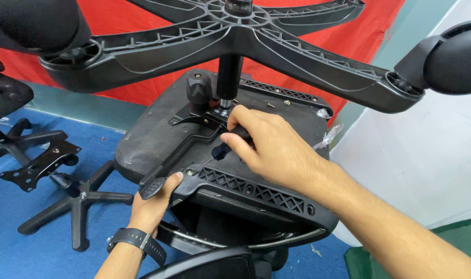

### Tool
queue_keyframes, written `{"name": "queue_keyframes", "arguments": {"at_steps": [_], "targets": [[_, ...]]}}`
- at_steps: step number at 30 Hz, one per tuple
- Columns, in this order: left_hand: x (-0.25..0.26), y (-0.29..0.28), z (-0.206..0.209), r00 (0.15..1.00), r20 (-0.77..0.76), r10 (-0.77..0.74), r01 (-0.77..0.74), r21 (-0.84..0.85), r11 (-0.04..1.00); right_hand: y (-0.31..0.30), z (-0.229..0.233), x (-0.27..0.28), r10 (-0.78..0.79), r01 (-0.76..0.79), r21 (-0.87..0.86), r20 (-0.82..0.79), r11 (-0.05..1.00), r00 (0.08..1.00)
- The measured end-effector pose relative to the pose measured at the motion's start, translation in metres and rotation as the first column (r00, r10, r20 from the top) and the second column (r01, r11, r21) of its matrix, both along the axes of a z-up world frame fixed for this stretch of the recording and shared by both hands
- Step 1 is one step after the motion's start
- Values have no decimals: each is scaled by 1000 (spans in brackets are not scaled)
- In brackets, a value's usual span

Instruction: The person uses a screwdriver to tighten screws on the underside of an office chair seat, securing the seat to the chair base. The person holds the seat steady with one hand while turning the screwdriver with the other.

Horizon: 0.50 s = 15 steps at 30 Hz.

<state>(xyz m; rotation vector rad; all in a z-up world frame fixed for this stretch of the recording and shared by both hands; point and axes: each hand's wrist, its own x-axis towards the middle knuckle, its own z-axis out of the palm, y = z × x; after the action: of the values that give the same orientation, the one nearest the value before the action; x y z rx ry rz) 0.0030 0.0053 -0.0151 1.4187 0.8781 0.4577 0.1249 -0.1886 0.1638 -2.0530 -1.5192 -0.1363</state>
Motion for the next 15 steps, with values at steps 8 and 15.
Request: {"name": "queue_keyframes", "arguments": {"at_steps": [8, 15], "targets": [[2, 0, -4, 1000, 23, -5, 5, 9, 1000, -4, -4, 1, 59, -59, -24, 11, 998, 998], [2, 0, -3, 1000, 22, -11, 11, 22, 1000, -9, 1, 8, 82, -81, -109, 7, 991, 997]]}}
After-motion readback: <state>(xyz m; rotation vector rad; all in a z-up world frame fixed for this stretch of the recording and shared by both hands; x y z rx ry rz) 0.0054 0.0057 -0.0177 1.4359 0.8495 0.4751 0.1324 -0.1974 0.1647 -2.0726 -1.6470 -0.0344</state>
